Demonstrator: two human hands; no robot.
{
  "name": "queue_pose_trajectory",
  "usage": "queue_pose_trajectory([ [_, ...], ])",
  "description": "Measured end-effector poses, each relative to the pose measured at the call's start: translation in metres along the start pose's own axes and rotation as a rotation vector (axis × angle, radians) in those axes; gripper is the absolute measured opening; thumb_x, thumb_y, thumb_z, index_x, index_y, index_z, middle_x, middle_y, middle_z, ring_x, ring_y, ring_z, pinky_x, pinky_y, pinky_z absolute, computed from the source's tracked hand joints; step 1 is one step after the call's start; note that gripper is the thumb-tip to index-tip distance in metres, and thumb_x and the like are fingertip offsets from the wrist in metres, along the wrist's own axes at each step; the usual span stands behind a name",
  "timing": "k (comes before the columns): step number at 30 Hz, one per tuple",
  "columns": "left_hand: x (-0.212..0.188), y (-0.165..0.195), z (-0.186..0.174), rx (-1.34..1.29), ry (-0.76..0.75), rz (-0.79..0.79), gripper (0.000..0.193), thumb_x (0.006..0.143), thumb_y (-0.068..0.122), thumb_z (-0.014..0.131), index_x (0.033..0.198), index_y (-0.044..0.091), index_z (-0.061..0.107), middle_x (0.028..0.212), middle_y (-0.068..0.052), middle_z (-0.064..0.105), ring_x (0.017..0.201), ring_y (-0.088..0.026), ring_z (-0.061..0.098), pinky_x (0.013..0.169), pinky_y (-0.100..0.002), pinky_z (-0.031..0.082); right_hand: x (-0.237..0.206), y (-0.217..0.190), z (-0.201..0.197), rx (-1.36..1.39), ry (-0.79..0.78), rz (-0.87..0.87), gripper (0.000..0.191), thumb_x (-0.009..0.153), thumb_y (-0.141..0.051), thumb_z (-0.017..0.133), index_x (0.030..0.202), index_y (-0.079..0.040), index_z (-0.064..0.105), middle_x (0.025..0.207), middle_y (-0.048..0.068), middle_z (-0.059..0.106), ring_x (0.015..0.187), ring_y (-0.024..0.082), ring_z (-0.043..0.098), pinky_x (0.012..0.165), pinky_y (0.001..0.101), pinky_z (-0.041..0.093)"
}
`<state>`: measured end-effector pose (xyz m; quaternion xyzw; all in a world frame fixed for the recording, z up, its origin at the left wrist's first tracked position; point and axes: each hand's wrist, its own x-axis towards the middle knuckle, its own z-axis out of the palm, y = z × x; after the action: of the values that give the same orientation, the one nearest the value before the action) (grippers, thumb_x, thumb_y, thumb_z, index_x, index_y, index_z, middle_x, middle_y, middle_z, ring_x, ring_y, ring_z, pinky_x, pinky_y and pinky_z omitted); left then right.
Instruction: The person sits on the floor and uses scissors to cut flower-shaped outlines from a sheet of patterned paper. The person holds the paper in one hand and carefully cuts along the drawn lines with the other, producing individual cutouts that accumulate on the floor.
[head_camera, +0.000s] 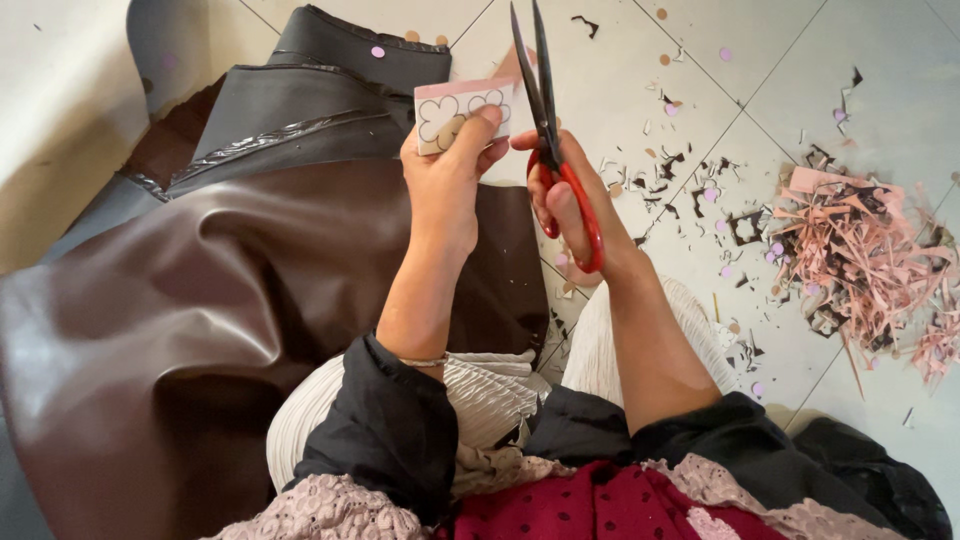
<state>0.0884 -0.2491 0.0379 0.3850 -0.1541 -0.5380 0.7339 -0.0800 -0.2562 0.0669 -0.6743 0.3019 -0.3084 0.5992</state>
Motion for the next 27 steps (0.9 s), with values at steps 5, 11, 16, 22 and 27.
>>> queue_pose_trajectory([
  [5, -0.001, 0.002, 0.002, 0.03, -0.036, -0.012, 0.011, 0.091, 0.007, 0.075, 0.101, 0.002, 0.073, 0.094, -0.007, 0.074, 0.08, -0.016, 0.074, 0.072, -0.029, 0.063, 0.002, 0.001, 0.0, -0.033, -0.042, 0.009, 0.106, 0.088, -0.089, 0.05, 0.151, -0.004, 0.038, 0.095, 0.001, 0.05, 0.076, 0.007, 0.047, 0.063, 0.0225, 0.041],
  [11, -0.004, 0.004, 0.004, 0.102, -0.083, 0.092, 0.017, 0.093, 0.005, 0.077, 0.107, 0.002, 0.068, 0.098, -0.007, 0.075, 0.086, -0.013, 0.073, 0.076, -0.03, 0.066, 0.002, 0.001, 0.004, -0.068, -0.027, 0.063, 0.111, 0.081, -0.094, 0.053, 0.143, -0.003, 0.043, 0.095, 0.001, 0.051, 0.079, 0.008, 0.047, 0.066, 0.0231, 0.041],
  [16, -0.005, 0.009, 0.003, 0.124, -0.11, 0.099, 0.017, 0.093, 0.005, 0.078, 0.107, 0.002, 0.069, 0.099, -0.007, 0.075, 0.087, -0.012, 0.072, 0.075, -0.029, 0.065, 0.003, -0.004, 0.004, -0.075, -0.021, 0.051, 0.115, 0.075, -0.098, 0.051, 0.138, -0.002, 0.046, 0.09, -0.001, 0.051, 0.073, 0.006, 0.047, 0.06, 0.0223, 0.04],
  [22, -0.003, 0.011, 0.002, 0.108, -0.122, 0.112, 0.018, 0.092, 0.004, 0.079, 0.106, 0.002, 0.069, 0.097, -0.006, 0.075, 0.086, -0.011, 0.072, 0.073, -0.029, 0.065, 0.007, -0.004, 0.002, -0.097, 0.002, 0.061, 0.114, 0.07, -0.1, 0.048, 0.13, -0.003, 0.054, 0.072, -0.006, 0.044, 0.059, 0.003, 0.042, 0.052, 0.02, 0.034],
  [27, -0.002, 0.009, -0.001, 0.109, -0.102, 0.103, 0.017, 0.091, 0.002, 0.079, 0.106, 0.003, 0.069, 0.096, -0.006, 0.074, 0.085, -0.011, 0.071, 0.073, -0.028, 0.063, 0.005, -0.001, 0.003, -0.037, 0.056, 0.148, 0.112, 0.067, -0.094, 0.057, 0.125, 0.001, 0.058, 0.068, -0.004, 0.042, 0.053, 0.003, 0.039, 0.047, 0.0211, 0.03],
])
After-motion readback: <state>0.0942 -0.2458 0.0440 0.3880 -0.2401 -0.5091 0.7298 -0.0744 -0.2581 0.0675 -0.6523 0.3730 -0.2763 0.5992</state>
